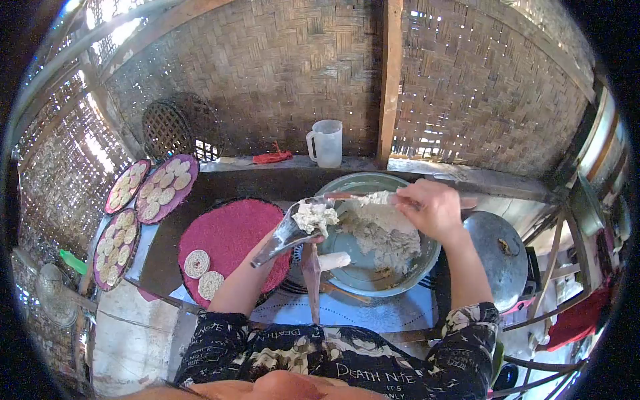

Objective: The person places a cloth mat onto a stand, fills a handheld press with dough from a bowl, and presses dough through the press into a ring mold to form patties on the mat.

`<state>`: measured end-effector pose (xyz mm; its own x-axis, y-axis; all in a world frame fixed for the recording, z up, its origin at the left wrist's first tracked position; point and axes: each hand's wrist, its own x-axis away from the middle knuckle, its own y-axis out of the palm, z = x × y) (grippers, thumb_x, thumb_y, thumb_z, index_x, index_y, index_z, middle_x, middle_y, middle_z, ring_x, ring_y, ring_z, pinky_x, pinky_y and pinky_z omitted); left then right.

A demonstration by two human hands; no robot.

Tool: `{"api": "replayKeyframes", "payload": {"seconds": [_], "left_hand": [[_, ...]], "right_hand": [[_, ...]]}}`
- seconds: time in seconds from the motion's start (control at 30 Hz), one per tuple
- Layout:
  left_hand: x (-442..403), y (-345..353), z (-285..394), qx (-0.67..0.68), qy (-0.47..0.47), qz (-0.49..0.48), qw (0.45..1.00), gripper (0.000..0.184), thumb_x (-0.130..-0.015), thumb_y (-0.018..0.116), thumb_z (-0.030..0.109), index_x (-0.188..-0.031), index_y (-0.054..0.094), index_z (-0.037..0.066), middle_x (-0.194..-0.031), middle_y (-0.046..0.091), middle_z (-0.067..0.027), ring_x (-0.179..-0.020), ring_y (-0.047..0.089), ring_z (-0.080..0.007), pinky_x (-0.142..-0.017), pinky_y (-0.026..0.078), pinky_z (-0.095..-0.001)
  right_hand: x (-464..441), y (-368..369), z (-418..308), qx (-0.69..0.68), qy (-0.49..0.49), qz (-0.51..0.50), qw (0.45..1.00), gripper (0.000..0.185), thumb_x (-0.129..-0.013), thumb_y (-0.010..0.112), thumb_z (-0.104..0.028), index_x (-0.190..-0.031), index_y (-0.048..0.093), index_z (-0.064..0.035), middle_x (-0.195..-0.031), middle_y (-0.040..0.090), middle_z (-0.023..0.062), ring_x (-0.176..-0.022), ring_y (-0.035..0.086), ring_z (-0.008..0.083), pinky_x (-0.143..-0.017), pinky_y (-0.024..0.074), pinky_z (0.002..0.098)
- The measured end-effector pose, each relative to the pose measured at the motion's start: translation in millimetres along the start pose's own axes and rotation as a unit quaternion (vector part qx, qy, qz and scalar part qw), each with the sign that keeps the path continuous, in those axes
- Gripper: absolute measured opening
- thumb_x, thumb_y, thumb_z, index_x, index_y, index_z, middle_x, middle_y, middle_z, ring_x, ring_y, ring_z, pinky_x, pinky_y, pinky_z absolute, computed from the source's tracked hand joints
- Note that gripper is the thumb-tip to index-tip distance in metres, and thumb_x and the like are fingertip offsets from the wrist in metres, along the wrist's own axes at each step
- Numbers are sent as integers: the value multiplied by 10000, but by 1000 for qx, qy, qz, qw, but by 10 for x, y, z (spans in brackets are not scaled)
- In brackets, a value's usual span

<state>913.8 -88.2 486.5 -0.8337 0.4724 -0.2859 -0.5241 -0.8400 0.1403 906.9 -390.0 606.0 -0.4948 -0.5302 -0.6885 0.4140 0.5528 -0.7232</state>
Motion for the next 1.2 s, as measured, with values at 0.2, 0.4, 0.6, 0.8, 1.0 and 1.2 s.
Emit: {"api": "replayKeyframes", "payload": {"seconds": [0.2, 0.4, 0.6, 0.8, 1.0, 1.2], "left_hand": [[58, -6, 46, -82, 8, 94, 992, 426, -682, 724, 128, -1077, 580, 60, -1051, 603, -88, -896, 597, -182, -793, 497, -317], [5, -104, -441, -266, -25, 120, 956, 461, -665, 709, 346, -1021, 613, 68, -992, 625, -175, -843, 619, -329, -796, 476, -373], [0, 216, -242, -486, -110, 110, 860, 351, -700, 619, 291, -919, 632, 16, -920, 615, -239, -892, 591, -380, -766, 464, -426], [80, -55, -314, -186, -146, 142, 961, 394, -711, 684, 236, -1036, 603, 27, -979, 639, -140, -856, 612, -223, -733, 479, -337], [90, -223, -497, -174, -110, 199, 958, 369, -721, 671, 211, -1037, 608, 31, -965, 648, -119, -834, 607, -182, -732, 479, -328], [32, 267, 60, -494, -146, 149, 844, 380, -706, 620, 319, -961, 631, 38, -905, 623, -231, -873, 594, -387, -751, 473, -424]], "right_hand": [[133, 70, -52, -158, 97, -55, 981, 222, -615, 767, -149, -788, 664, -58, -740, 643, 58, -663, 625, 217, -590, 505, 311], [-187, -200, -99, 1, -58, -78, 995, 157, -647, 703, -199, -763, 630, -123, -676, 566, 30, -655, 589, 234, -578, 476, 343], [-319, 45, -524, 116, -181, -185, 959, 117, -676, 635, -196, -770, 579, -156, -671, 515, 15, -668, 577, 214, -593, 454, 384], [-329, -186, -358, 58, -169, -73, 981, 112, -654, 657, -190, -740, 598, -151, -646, 524, 13, -626, 575, 205, -553, 454, 354], [-387, -399, -408, 16, -148, -34, 988, 179, -573, 717, -142, -727, 635, -104, -610, 559, 40, -555, 564, 243, -492, 430, 354], [-397, -262, -442, 82, -155, -119, 977, 110, -666, 643, -194, -721, 574, -128, -646, 516, 27, -637, 570, 231, -570, 450, 365]]}}
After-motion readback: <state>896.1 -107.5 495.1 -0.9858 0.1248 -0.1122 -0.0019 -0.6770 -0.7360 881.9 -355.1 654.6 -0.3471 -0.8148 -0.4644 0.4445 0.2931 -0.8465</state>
